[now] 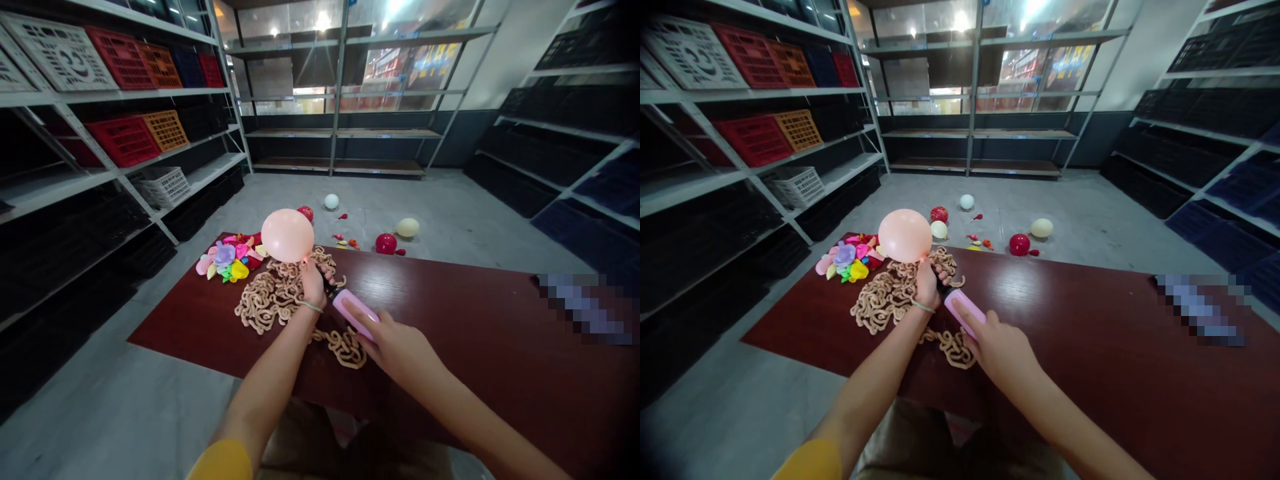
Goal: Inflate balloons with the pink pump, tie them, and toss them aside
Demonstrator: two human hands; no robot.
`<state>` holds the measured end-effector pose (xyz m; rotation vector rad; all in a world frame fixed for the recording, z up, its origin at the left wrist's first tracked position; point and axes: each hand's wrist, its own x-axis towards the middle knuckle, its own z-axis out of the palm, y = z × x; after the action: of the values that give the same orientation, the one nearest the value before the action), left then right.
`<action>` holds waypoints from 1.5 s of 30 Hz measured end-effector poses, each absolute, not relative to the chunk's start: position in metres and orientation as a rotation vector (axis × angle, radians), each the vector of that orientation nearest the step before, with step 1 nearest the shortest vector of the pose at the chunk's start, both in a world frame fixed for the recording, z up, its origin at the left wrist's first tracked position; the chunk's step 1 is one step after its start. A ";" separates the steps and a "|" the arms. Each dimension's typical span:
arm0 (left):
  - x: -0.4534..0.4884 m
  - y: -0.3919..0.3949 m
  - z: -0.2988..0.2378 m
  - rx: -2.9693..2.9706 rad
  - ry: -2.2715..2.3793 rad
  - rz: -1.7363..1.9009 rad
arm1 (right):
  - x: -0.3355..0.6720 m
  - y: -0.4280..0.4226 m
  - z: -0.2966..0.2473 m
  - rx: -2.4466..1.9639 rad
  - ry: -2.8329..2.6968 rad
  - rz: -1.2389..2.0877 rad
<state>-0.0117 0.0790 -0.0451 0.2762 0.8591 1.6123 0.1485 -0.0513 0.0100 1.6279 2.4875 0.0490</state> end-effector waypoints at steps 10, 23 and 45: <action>-0.014 0.078 -0.041 0.155 0.841 1.582 | 0.152 -0.072 0.032 1.627 2.423 0.121; -0.020 0.080 -0.036 0.233 0.823 1.637 | 0.180 -0.086 0.014 1.634 2.554 0.127; -0.019 0.080 -0.036 0.255 0.835 1.645 | 0.213 -0.082 0.035 1.649 2.622 -0.148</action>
<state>-0.0191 0.0795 -0.0364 0.2550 0.8346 1.6448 0.2126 -0.0825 0.0353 1.6487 2.6217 -0.1476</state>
